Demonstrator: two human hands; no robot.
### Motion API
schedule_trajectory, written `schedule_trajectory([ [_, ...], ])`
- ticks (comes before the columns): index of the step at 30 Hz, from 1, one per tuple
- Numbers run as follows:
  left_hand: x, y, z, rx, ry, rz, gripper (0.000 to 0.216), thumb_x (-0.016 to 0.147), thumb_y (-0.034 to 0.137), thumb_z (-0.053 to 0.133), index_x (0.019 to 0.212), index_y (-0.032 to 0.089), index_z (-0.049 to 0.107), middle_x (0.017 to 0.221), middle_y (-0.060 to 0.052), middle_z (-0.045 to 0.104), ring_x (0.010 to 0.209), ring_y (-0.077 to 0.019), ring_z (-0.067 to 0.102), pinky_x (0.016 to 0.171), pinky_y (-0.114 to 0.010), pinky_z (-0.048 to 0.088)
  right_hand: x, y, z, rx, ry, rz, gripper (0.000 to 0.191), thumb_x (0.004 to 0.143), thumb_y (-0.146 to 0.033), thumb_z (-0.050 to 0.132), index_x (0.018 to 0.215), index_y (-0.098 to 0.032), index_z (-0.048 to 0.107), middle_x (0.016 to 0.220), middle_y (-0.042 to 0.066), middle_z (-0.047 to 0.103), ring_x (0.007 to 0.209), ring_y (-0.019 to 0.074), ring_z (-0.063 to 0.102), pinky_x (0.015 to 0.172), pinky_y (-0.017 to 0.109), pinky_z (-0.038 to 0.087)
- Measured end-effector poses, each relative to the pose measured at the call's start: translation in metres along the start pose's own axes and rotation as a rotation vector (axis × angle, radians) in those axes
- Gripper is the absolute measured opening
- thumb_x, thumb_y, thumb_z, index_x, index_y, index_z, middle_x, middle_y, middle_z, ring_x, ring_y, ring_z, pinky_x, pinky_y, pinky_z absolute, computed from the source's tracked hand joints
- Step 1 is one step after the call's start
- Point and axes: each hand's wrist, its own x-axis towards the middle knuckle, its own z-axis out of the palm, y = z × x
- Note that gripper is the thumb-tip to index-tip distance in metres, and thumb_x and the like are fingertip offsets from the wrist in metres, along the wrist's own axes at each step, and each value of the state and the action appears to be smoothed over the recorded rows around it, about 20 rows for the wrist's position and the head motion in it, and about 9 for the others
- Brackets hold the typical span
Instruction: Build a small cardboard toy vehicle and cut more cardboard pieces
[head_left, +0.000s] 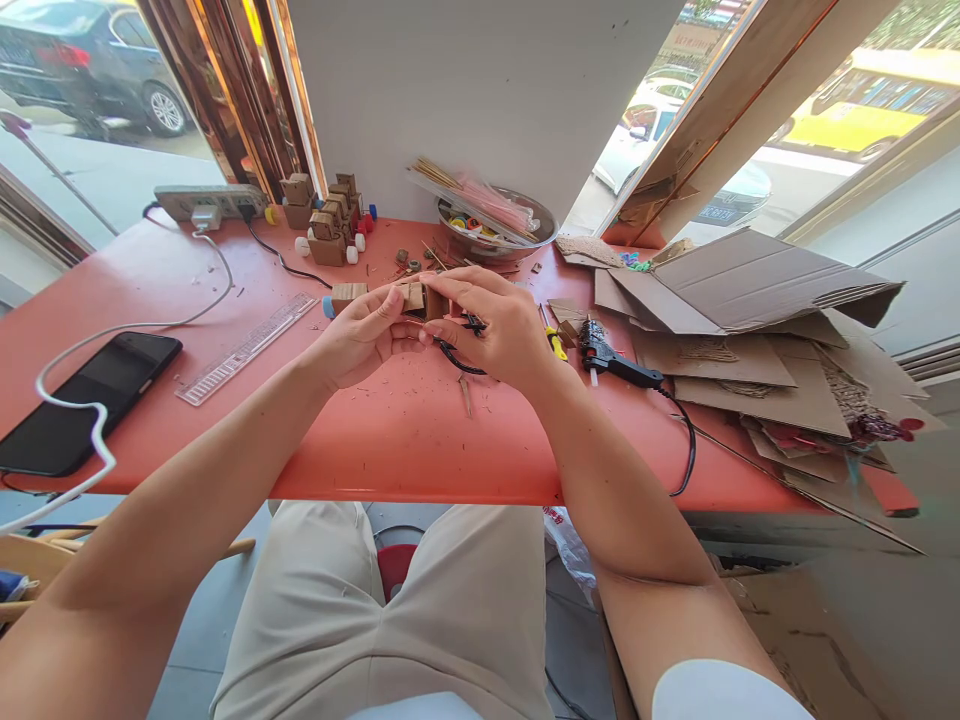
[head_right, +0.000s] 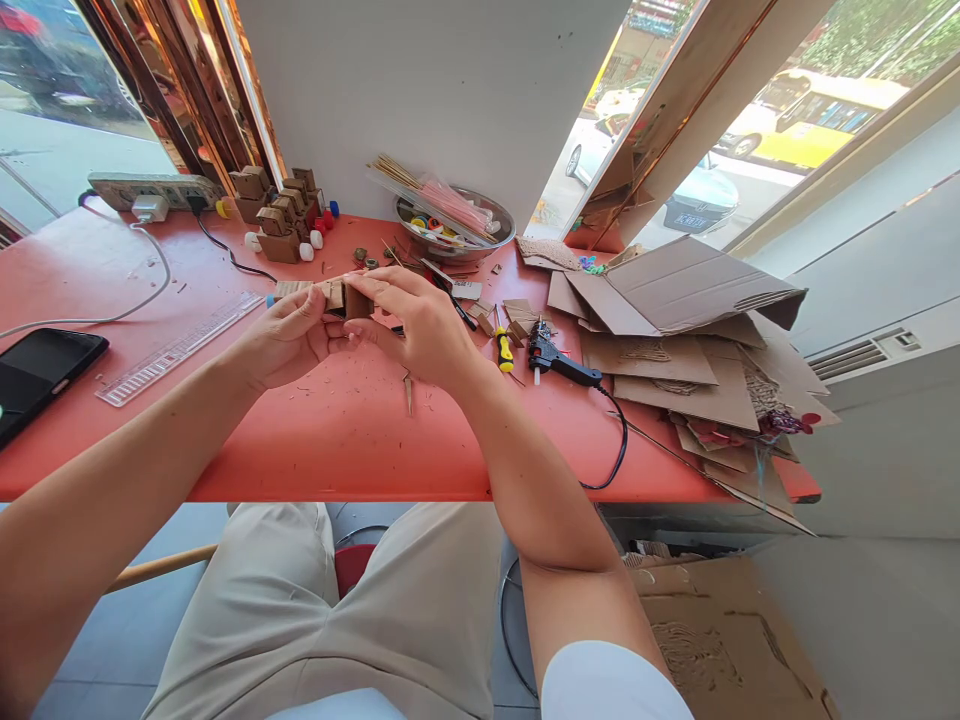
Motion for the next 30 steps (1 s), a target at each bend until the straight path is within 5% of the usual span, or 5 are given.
schedule_trajectory([
  [8, -0.002, 0.004, 0.008, -0.007, 0.006, 0.045, 0.057, 0.072, 0.064, 0.098, 0.099, 0.023, 0.067, 0.089, 0.001, 0.081, 0.09, -0.0215, 0.085, 0.082, -0.032, 0.07, 0.001, 0.001, 0.0, -0.052, 0.01, -0.041, 0.057, 0.111, -0.063, 0.051, 0.143, -0.021, 0.074, 0.13, 0.014, 0.078, 0.115, 0.0257, 0.075, 0.101, 0.043, 0.063],
  [21, 0.001, -0.003, 0.016, 0.097, 0.09, 0.073, 0.058, 0.071, 0.067, 0.097, 0.101, 0.019, 0.085, 0.095, -0.009, 0.086, 0.113, -0.0305, 0.082, 0.092, -0.037, 0.07, 0.001, 0.003, 0.0, -0.215, -0.035, -0.031, 0.054, 0.11, -0.059, 0.054, 0.146, -0.024, 0.073, 0.135, 0.016, 0.078, 0.126, 0.0316, 0.073, 0.109, 0.05, 0.06],
  [30, 0.001, -0.002, 0.019, 0.116, 0.097, 0.088, 0.068, 0.061, 0.081, 0.094, 0.086, 0.019, 0.082, 0.095, -0.008, 0.086, 0.107, -0.0294, 0.083, 0.09, -0.036, 0.069, 0.0, -0.002, 0.002, -0.271, -0.039, -0.05, 0.058, 0.113, -0.058, 0.045, 0.149, -0.02, 0.071, 0.136, 0.017, 0.078, 0.126, 0.0301, 0.072, 0.109, 0.048, 0.059],
])
